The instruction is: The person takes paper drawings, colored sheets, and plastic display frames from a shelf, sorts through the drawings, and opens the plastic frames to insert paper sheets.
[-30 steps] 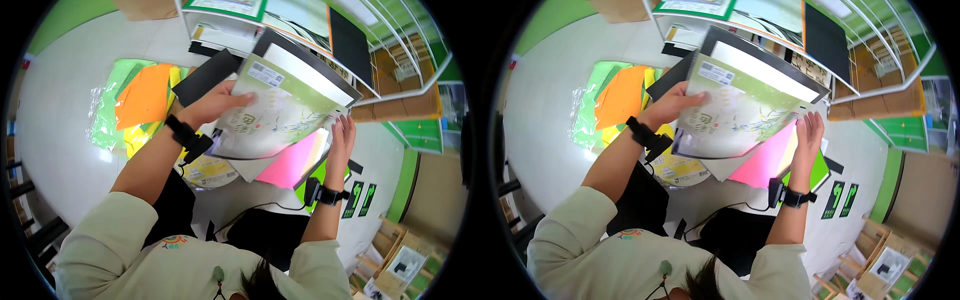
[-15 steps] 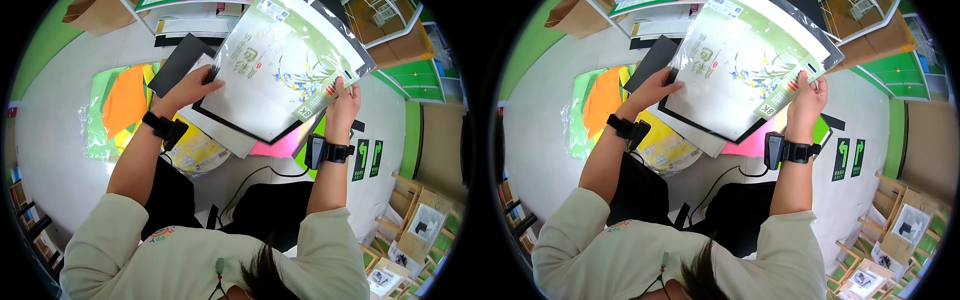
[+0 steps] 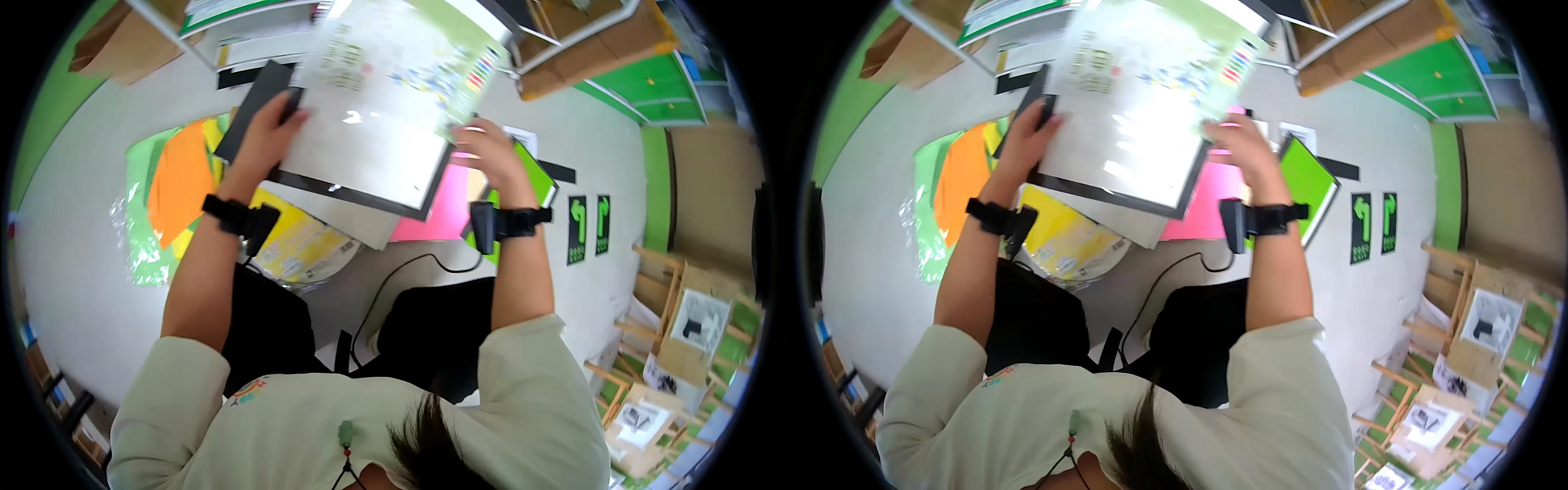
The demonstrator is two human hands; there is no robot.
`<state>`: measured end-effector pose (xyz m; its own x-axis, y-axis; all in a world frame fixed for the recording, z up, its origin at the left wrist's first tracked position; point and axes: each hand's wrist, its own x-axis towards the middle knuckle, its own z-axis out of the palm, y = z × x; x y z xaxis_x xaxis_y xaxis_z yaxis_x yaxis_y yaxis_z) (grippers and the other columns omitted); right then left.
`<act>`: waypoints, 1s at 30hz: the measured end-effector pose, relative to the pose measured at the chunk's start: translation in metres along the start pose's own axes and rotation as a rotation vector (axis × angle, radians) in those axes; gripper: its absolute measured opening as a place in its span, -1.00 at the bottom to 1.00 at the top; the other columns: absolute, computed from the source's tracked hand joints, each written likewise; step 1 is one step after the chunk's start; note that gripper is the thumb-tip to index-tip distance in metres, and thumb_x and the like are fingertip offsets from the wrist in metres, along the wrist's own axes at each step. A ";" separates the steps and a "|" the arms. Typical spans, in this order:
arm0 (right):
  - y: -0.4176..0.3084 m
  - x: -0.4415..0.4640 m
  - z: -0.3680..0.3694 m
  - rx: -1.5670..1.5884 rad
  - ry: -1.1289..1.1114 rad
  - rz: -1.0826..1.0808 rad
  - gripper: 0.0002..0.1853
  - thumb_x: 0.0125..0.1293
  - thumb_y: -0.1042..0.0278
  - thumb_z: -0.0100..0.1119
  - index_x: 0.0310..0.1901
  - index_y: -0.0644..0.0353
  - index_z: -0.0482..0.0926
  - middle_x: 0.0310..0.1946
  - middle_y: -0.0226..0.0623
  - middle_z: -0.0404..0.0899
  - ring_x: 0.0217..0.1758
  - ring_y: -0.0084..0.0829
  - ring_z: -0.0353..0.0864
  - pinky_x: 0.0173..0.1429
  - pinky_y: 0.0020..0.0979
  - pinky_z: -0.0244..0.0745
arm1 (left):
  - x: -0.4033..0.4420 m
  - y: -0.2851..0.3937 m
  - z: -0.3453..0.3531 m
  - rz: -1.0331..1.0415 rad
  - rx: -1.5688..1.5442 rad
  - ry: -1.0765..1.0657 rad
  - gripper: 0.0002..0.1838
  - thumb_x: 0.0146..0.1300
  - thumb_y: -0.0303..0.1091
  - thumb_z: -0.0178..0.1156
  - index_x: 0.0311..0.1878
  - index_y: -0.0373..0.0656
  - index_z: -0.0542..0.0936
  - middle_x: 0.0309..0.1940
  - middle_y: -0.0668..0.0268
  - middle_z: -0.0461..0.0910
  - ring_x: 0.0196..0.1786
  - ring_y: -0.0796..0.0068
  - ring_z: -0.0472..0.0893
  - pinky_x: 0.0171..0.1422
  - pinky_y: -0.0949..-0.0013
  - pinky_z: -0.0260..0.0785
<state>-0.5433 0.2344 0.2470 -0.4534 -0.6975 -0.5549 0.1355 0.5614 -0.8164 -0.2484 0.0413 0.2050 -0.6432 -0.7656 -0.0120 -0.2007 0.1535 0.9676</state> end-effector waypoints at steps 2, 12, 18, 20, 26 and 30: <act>0.002 -0.008 0.017 -0.091 0.042 -0.019 -0.48 0.12 0.30 0.31 0.07 0.36 0.38 -0.08 -0.16 0.46 -0.14 -0.39 0.51 -0.12 -0.37 0.55 | 0.001 0.002 -0.001 -0.017 -0.057 0.040 -0.77 0.33 -0.38 0.12 0.00 -0.25 0.51 -0.23 0.42 0.56 -0.19 0.69 0.45 -0.05 0.55 0.32; 0.022 0.005 0.018 -0.372 0.018 -0.118 -0.56 0.04 0.41 0.30 -0.03 0.31 0.42 -0.26 -0.18 0.55 -0.33 -0.44 0.56 -0.39 -0.45 0.46 | -0.003 -0.011 0.007 -0.350 -0.212 -0.052 -0.64 0.33 -0.34 0.09 0.14 -0.28 0.42 -0.12 0.27 0.57 -0.12 0.54 0.53 -0.01 0.49 0.36; 0.007 -0.009 0.012 -0.317 0.014 -0.074 -0.58 0.08 0.43 0.30 -0.01 0.24 0.44 -0.31 -0.25 0.60 -0.37 -0.50 0.57 -0.36 -0.47 0.46 | -0.009 0.004 0.002 -0.512 -0.396 -0.116 -0.60 0.31 -0.46 0.06 0.21 -0.24 0.33 -0.10 0.19 0.53 -0.10 0.42 0.54 -0.05 0.39 0.43; 0.006 -0.013 0.013 -0.279 0.022 -0.081 -0.57 0.11 0.40 0.30 0.02 0.24 0.43 -0.29 -0.22 0.60 -0.35 -0.49 0.59 -0.32 -0.49 0.48 | -0.007 -0.003 0.006 -0.431 -0.406 -0.081 -0.59 0.30 -0.48 0.06 0.22 -0.23 0.32 -0.12 0.19 0.54 -0.13 0.43 0.55 -0.09 0.39 0.45; -0.001 -0.011 -0.047 -0.130 0.070 -0.019 -0.49 0.13 0.26 0.33 0.05 0.32 0.41 -0.30 -0.18 0.59 -0.31 -0.44 0.59 -0.26 -0.46 0.53 | -0.010 -0.007 0.004 -0.372 -0.466 -0.035 -0.57 0.29 -0.54 0.06 0.22 -0.16 0.32 -0.19 0.20 0.59 -0.19 0.48 0.59 -0.10 0.42 0.45; 0.057 -0.013 -0.148 -0.236 0.389 0.014 -0.59 0.26 0.17 0.16 0.05 0.26 0.44 -0.22 -0.27 0.58 -0.12 -0.44 0.58 -0.05 -0.41 0.49 | -0.014 -0.042 0.002 -0.367 -0.376 -0.059 -0.57 0.28 -0.57 0.04 0.22 -0.11 0.33 -0.23 0.23 0.59 -0.23 0.52 0.57 -0.15 0.46 0.43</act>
<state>-0.6599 0.3418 0.2316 -0.7561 -0.4955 -0.4275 -0.0399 0.6869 -0.7256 -0.2321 0.0471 0.1645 -0.6228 -0.6888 -0.3710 -0.1489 -0.3611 0.9205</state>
